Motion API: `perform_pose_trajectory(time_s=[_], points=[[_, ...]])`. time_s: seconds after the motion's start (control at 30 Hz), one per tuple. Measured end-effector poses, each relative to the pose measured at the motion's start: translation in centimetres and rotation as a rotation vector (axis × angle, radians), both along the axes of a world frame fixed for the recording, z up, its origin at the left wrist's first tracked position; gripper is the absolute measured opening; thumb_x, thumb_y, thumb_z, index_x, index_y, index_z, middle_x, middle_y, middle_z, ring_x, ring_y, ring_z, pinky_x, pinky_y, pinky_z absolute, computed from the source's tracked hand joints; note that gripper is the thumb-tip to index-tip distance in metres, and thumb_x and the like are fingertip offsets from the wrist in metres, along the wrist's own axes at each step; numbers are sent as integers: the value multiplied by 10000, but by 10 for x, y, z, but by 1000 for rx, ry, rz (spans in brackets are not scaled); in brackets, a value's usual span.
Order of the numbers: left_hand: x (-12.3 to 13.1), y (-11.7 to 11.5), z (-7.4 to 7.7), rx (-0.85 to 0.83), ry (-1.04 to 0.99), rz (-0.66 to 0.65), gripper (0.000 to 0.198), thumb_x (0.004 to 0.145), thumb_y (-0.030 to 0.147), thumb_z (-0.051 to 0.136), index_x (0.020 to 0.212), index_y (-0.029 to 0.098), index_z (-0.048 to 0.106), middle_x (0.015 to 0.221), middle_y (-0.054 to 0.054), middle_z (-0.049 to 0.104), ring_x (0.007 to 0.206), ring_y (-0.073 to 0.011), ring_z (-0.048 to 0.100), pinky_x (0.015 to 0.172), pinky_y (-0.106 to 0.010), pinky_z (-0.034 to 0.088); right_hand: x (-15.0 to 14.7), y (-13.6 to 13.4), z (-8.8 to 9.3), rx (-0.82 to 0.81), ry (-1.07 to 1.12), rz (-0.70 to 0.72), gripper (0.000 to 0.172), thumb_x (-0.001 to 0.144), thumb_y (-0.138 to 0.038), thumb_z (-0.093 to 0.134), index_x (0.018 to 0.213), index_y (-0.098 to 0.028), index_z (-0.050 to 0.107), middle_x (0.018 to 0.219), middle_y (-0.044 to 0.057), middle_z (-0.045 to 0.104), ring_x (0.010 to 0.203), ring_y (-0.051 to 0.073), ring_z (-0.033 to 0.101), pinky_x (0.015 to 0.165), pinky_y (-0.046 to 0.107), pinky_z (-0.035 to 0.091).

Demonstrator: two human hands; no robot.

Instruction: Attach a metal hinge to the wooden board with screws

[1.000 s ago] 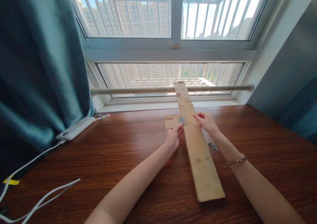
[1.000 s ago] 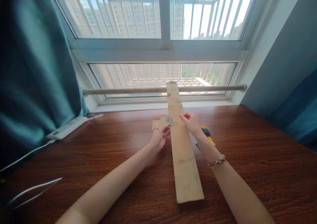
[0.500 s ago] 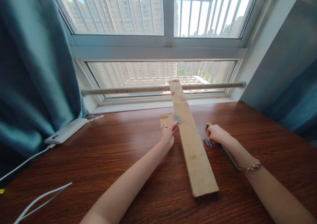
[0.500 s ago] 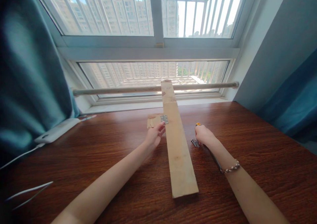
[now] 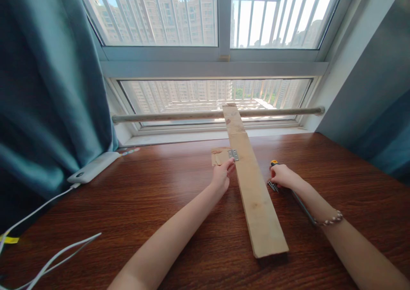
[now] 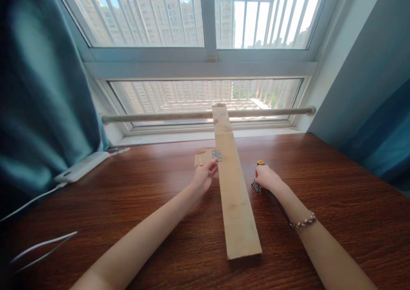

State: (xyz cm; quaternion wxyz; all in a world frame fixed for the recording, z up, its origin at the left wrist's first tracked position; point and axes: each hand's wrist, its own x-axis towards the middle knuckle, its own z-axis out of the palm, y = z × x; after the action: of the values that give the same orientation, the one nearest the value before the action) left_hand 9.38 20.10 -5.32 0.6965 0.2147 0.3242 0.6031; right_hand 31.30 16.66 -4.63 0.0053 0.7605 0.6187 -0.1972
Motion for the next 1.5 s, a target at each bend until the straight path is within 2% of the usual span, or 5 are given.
perform_pose_trajectory(time_s=[0.33,0.53,0.7,0.9,1.5], points=[[-1,-2,4,-36,8,-2,152,651,66,689,754,144,608,787,-25,697,688,-110,643,693,-233,507,-1,-1,37,143,52,-19,144,683,-125,566,749,-102,692,680,79,667,618,152,625,542,202,448],[0,-2,3,-33,4,-3,195,650,56,693,811,144,628,821,-40,703,712,-115,648,686,-229,504,-29,9,92,680,839,30,294,722,-336,612,877,-96,681,696,60,657,651,140,621,585,229,517],[1,-1,2,-17,5,11,246,644,53,690,868,145,644,853,-49,710,738,-132,657,701,-246,515,-76,45,72,675,1171,106,392,641,-440,707,826,-99,649,678,59,662,664,166,652,658,312,560],[0,-2,3,24,-7,-17,253,640,71,698,882,137,661,914,-66,711,796,-147,661,728,-255,522,-89,65,42,671,1071,178,290,741,-369,617,874,-112,634,727,74,684,697,184,672,706,334,555],[-1,-3,7,-26,-7,-2,219,652,52,696,849,143,668,897,-62,714,768,-143,659,723,-261,519,-90,55,42,848,400,396,157,826,-179,528,803,-151,680,798,49,633,765,136,576,718,218,425]])
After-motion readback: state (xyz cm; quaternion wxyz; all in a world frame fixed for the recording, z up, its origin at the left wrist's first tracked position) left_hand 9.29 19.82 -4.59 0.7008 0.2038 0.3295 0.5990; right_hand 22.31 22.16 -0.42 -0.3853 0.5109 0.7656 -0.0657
